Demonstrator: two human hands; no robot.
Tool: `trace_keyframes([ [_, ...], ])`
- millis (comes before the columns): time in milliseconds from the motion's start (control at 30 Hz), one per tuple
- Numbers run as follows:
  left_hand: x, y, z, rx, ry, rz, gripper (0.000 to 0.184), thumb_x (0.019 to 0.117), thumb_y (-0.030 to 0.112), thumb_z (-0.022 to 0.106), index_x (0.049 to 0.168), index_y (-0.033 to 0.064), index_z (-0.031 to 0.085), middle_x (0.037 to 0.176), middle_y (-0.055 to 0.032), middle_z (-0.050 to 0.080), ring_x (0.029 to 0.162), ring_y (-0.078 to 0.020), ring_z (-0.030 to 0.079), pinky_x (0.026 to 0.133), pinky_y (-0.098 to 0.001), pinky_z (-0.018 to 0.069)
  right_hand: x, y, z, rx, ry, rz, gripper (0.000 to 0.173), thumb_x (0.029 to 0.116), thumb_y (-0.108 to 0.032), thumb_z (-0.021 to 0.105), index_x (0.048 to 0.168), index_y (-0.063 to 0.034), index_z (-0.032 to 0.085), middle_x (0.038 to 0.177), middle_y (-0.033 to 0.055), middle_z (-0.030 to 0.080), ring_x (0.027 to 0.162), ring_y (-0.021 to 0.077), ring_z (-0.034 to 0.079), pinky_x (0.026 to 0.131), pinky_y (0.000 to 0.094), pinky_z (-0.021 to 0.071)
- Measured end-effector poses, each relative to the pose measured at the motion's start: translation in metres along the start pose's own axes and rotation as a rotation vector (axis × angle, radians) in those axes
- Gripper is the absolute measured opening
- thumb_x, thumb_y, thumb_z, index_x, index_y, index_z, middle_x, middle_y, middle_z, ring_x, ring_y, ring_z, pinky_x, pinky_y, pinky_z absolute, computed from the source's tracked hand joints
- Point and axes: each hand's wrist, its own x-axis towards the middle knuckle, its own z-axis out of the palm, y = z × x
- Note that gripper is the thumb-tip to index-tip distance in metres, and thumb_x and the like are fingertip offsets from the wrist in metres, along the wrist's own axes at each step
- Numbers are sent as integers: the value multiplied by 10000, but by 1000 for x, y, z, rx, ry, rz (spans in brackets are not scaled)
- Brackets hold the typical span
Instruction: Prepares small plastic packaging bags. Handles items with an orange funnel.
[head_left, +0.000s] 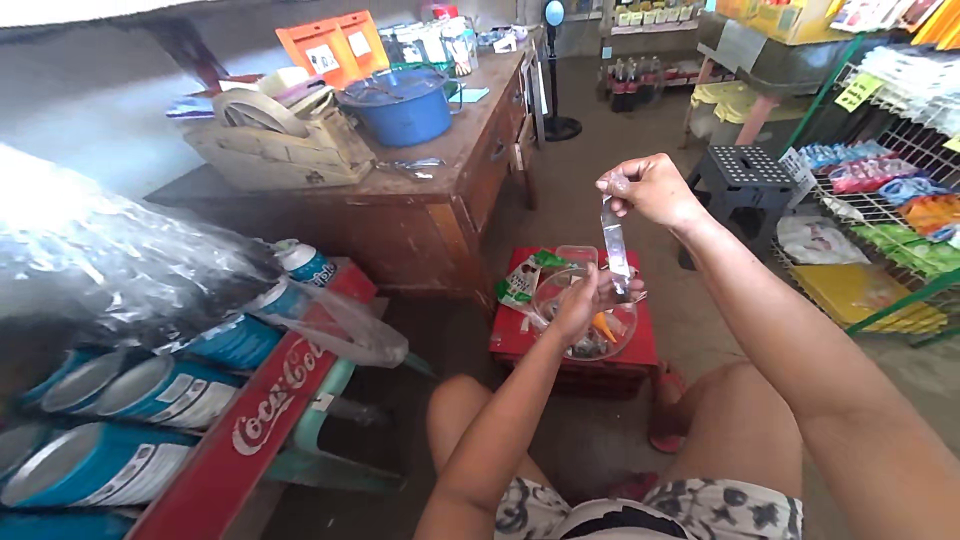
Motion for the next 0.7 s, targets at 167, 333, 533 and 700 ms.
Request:
trace_keyframes([
  [167,-1,0,2,8,41,9,561,1107,232,119,1301,-74,547,1131,-81,727,1017,-126,704,916,-305,567,4,2,-3,6,28,-1,121,995,-87,658,935,5,708,682,-17,655,541,7,596,561,186,543],
  [333,-1,-2,1,-11,85,1,378,1108,125,300,1229,-60,607,1071,-67,739,978,-131,719,893,-309,588,5,5,-3,14,24,-10,123,995,-92,659,930,0,709,672,-22,651,537,8,598,558,186,546],
  [533,-3,-9,-1,149,188,23,245,1061,41,465,1146,-71,666,1033,-70,733,948,-95,712,880,-271,590,-4,-4,-4,-4,15,-34,150,1021,-90,613,936,-4,703,696,-30,652,572,0,602,601,177,550],
  [700,-4,-25,-15,290,199,119,221,1035,42,521,1145,-65,681,1036,-78,730,939,-64,693,877,-246,572,-2,13,-15,-39,-8,-290,29,924,-48,714,911,-32,736,716,-66,657,565,-51,537,554,139,477],
])
